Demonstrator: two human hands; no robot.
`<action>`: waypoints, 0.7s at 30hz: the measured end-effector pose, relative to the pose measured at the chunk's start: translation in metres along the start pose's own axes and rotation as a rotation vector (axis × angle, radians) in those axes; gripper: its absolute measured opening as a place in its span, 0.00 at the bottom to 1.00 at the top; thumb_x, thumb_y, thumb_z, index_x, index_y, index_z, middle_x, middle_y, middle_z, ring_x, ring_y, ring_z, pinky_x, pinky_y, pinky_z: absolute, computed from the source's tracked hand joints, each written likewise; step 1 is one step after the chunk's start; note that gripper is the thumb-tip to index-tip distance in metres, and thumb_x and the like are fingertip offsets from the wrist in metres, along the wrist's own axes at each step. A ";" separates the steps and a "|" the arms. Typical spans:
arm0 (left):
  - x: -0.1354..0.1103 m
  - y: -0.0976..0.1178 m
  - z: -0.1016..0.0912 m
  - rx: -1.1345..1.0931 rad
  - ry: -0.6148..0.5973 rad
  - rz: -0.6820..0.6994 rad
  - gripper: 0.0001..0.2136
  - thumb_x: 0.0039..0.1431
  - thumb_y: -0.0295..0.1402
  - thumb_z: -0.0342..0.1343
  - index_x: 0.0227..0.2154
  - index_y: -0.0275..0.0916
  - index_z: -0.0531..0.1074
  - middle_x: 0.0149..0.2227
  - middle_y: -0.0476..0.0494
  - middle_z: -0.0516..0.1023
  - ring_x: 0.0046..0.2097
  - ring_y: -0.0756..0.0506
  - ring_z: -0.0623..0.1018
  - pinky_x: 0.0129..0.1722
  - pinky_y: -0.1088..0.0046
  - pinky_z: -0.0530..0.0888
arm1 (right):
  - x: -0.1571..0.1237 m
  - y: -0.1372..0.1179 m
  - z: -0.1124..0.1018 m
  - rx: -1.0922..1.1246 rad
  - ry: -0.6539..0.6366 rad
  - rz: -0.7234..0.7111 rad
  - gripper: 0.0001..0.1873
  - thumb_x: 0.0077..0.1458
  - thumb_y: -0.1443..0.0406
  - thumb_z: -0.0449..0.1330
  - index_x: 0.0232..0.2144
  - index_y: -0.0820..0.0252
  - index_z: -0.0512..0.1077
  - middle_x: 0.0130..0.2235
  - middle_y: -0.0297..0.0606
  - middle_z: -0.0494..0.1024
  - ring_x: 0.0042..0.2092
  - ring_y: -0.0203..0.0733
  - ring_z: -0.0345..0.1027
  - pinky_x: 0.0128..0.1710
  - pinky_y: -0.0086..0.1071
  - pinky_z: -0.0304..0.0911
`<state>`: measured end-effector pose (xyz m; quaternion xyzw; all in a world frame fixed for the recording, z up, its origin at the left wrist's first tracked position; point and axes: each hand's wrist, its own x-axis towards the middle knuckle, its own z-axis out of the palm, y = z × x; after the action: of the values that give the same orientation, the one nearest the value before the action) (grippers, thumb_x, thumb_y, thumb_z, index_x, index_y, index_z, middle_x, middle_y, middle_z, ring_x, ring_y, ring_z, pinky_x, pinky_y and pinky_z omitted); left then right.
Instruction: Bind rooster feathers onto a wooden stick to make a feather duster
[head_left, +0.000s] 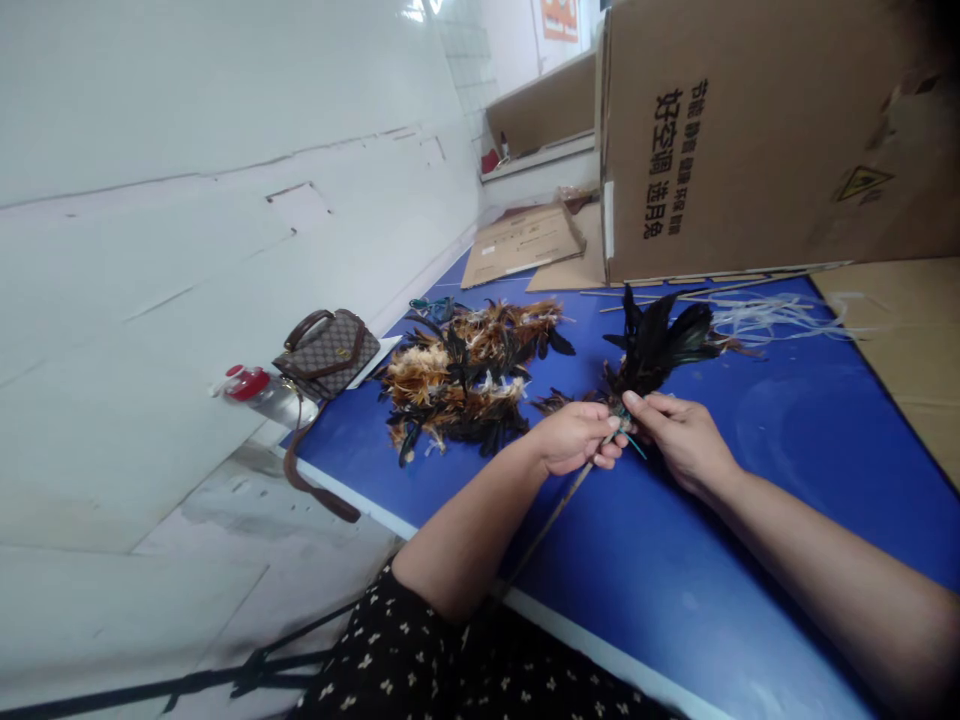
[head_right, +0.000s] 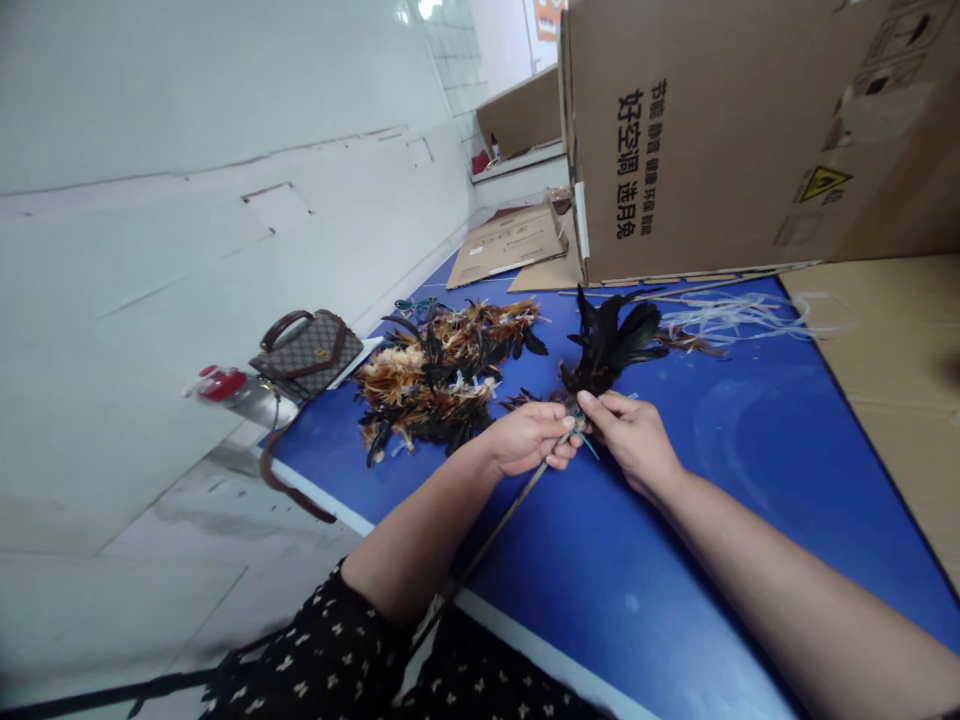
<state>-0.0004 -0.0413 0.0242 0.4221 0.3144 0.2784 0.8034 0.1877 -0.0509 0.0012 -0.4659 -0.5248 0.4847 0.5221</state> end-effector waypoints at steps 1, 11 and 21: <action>0.000 0.001 0.000 -0.001 -0.006 0.003 0.18 0.56 0.39 0.74 0.36 0.33 0.73 0.34 0.42 0.76 0.29 0.51 0.71 0.27 0.74 0.63 | 0.000 0.000 0.000 0.034 -0.021 0.028 0.35 0.51 0.34 0.72 0.20 0.58 0.75 0.24 0.36 0.69 0.27 0.37 0.57 0.27 0.34 0.54; -0.001 0.006 -0.002 -0.059 -0.009 0.079 0.19 0.51 0.37 0.78 0.33 0.26 0.79 0.37 0.32 0.79 0.31 0.52 0.70 0.29 0.74 0.60 | 0.002 0.006 0.001 0.156 -0.076 0.092 0.34 0.48 0.34 0.75 0.22 0.57 0.77 0.25 0.38 0.73 0.27 0.37 0.59 0.26 0.33 0.56; -0.001 0.004 0.003 -0.015 0.133 0.125 0.16 0.50 0.33 0.77 0.28 0.30 0.75 0.30 0.44 0.74 0.26 0.55 0.67 0.25 0.76 0.60 | -0.002 0.005 0.006 0.008 -0.001 0.080 0.39 0.48 0.29 0.70 0.21 0.58 0.72 0.20 0.32 0.65 0.24 0.34 0.54 0.23 0.32 0.49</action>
<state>0.0007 -0.0416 0.0288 0.4153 0.3381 0.3577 0.7650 0.1815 -0.0524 -0.0042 -0.4843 -0.5039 0.5075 0.5040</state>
